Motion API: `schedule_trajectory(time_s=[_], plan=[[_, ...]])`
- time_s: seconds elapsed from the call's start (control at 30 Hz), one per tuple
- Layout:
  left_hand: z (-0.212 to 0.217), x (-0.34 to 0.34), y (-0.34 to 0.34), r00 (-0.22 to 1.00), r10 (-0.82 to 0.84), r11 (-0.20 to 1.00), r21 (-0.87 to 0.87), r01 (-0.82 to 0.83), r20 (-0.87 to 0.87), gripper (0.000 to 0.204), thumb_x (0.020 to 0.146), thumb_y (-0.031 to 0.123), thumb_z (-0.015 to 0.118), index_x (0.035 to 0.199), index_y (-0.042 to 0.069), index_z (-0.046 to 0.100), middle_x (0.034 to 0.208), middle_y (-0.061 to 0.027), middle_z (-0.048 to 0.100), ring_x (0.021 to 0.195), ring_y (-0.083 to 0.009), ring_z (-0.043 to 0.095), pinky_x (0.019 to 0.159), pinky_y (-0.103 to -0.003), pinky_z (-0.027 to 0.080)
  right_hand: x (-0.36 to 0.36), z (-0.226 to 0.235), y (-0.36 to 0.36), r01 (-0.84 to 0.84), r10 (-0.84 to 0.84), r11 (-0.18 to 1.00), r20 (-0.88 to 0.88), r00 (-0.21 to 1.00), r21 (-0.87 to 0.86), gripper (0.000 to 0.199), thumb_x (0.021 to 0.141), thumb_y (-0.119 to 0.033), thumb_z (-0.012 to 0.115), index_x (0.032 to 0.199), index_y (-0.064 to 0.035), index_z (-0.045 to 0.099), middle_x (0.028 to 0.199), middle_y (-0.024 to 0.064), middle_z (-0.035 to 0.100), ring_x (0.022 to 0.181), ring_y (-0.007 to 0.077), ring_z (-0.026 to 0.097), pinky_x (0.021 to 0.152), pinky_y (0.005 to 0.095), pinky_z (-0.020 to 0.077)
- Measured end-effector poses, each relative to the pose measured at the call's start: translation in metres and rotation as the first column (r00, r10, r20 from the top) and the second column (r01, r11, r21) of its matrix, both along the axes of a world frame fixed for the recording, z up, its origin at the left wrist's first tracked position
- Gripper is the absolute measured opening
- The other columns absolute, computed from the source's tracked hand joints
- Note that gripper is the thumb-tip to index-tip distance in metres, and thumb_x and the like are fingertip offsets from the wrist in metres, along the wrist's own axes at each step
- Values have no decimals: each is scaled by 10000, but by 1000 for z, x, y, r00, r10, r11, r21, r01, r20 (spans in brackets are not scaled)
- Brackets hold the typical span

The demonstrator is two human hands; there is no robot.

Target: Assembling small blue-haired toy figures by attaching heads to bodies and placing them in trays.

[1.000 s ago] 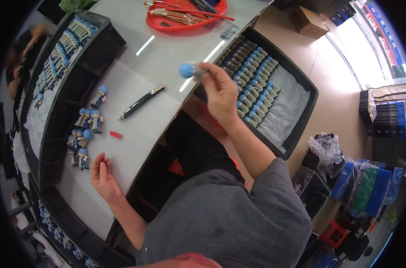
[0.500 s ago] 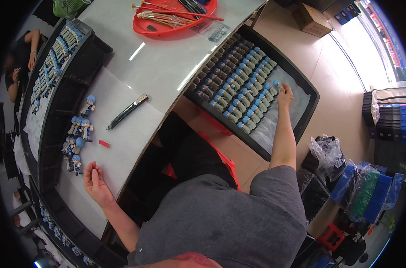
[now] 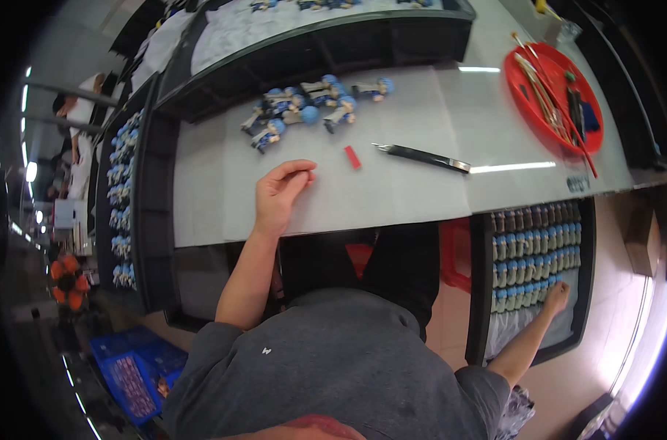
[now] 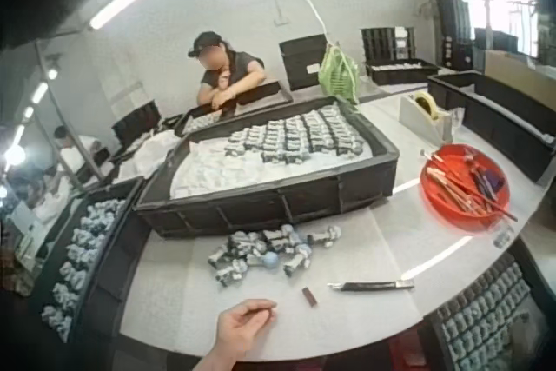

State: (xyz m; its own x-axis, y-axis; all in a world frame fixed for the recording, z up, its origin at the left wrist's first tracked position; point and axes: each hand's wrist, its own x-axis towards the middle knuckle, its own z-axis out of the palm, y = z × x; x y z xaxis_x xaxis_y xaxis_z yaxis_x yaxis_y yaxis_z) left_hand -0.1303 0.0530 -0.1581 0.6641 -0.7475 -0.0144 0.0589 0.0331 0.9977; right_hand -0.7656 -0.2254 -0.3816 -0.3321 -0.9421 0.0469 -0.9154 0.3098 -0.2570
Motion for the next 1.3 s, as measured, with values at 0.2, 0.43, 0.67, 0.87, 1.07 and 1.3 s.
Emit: schedule_trajectory(time_s=[0.2,0.43,0.67,0.87,1.07,1.3], plan=[[16,4,8,800,-51,999,34,38,598,150,779,-36,553,918,-15,606,883,-79,608,801,-175,589,706,-258,467,53,44,-20,164,-176,978,-95,980,-128,544,844,-501,415,1201,-105,520,1143,169,557,1076,331,503,928,459,361],[25,76,-3,295,40,884,104,-455,955,281,731,158,649,979,29,612,909,-85,620,896,-265,513,794,-357,426,279,210,54,-82,567,791,677,470,-606,268,921,-108,441,1152,16,497,1033,113,587,894,169,577,756,263,458],[32,51,7,978,65,968,226,-110,198,374,796,192,641,1135,58,560,906,-40,614,838,-137,544,753,-280,444,436,243,151,-589,621,591,777,-104,-551,248,839,38,520,1087,25,531,942,100,595,830,145,588,761,266,485],[25,28,19,912,-129,983,-169,66,-391,346,893,166,525,1214,45,486,949,-18,592,882,-103,557,765,-248,454,525,242,190,-822,346,403,899,-269,-402,360,830,-8,562,1176,-2,464,1038,106,554,930,151,553,792,273,469],[12,27,20,885,-124,968,-250,9,-448,319,928,179,455,1218,50,485,978,-36,597,899,-124,571,806,-275,458,546,231,194,-851,260,350,913,-315,-393,348,850,-46,566,1174,22,456,1041,110,551,910,145,552,792,266,468],[7,28,18,879,-135,966,-260,13,-457,296,924,154,457,1194,42,510,998,-49,607,901,-130,575,813,-297,460,543,229,192,-835,243,388,918,-314,-389,295,887,-56,506,1165,33,462,1041,116,554,908,151,554,785,271,471]])
